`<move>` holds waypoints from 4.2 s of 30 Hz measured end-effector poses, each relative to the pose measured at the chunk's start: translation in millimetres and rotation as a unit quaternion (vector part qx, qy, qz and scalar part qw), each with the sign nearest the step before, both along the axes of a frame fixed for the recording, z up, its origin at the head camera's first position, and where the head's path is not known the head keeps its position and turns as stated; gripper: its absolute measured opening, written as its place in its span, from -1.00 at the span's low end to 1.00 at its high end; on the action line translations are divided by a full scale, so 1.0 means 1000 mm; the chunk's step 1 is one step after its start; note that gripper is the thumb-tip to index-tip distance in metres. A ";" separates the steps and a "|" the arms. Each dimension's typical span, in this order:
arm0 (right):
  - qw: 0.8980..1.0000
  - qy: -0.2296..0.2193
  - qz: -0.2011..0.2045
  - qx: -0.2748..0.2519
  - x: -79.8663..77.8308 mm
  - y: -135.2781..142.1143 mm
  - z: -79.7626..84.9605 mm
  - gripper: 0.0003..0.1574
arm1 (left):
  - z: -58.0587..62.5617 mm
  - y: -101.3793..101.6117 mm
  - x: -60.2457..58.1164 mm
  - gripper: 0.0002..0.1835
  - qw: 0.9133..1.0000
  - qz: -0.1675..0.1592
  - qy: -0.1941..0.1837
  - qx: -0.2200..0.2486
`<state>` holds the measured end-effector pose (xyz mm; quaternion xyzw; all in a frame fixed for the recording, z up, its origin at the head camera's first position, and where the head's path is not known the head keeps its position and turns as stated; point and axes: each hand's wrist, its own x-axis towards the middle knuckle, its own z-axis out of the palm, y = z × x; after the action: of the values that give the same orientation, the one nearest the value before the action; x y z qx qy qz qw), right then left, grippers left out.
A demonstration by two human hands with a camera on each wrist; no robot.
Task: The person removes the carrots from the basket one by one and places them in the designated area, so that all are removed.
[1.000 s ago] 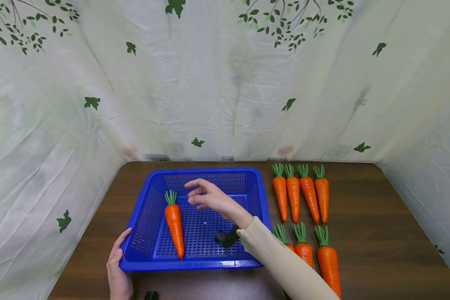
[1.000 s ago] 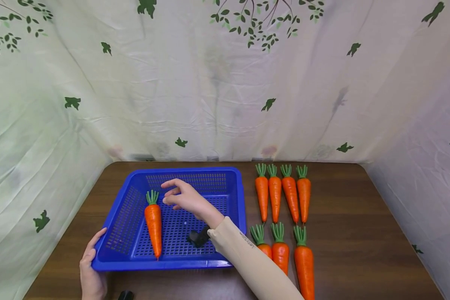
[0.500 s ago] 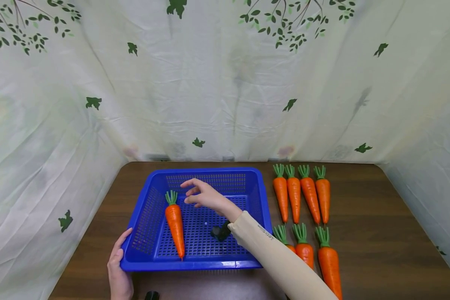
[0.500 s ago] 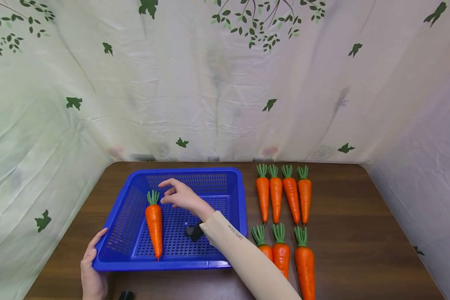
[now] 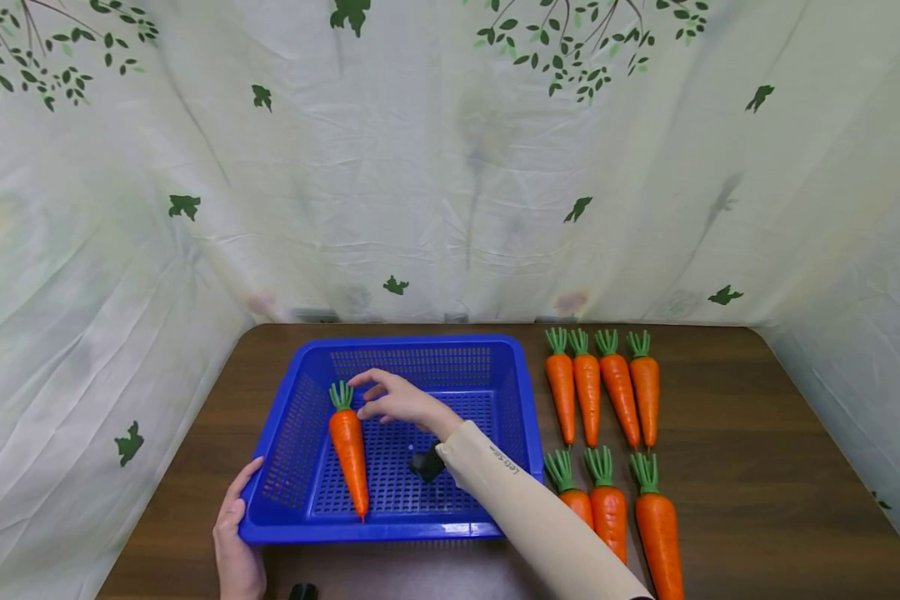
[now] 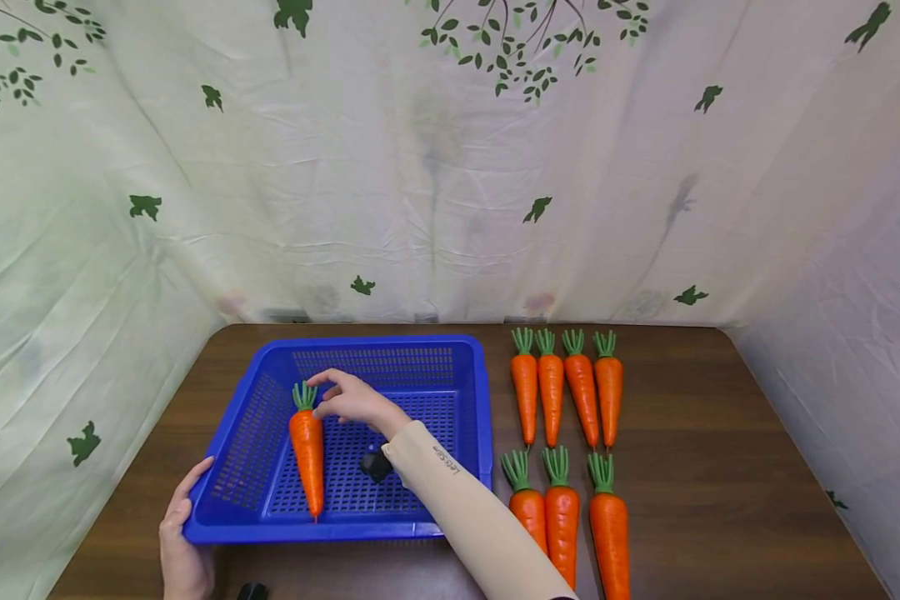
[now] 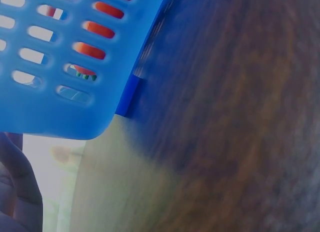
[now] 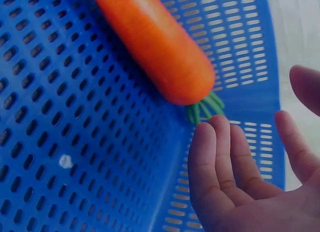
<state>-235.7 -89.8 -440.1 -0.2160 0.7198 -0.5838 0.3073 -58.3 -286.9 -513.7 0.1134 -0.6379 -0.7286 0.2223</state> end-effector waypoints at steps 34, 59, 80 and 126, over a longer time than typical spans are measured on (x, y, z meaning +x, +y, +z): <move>0.997 -0.006 0.039 0.060 0.002 -0.020 -0.029 -0.27 | -0.002 -0.001 0.000 -0.44 1.000 -0.009 0.016 0.000; 0.978 0.144 0.055 0.143 0.005 -0.034 -0.035 -0.28 | -0.002 0.000 0.001 -0.45 1.000 -0.008 0.013 0.002; 0.996 0.045 -0.024 0.068 0.005 -0.029 -0.020 -0.31 | -0.001 0.001 0.000 -0.44 1.000 0.003 0.003 0.003; 0.995 -0.041 -0.050 -0.079 -0.006 0.052 0.055 -0.30 | 0.000 0.003 -0.001 -0.44 1.000 0.001 0.026 0.015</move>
<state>-241.5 -37.6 -384.8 -0.1788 0.6680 -0.6621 0.2888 -59.6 -283.5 -514.0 0.0984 -0.6208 -0.7405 0.2380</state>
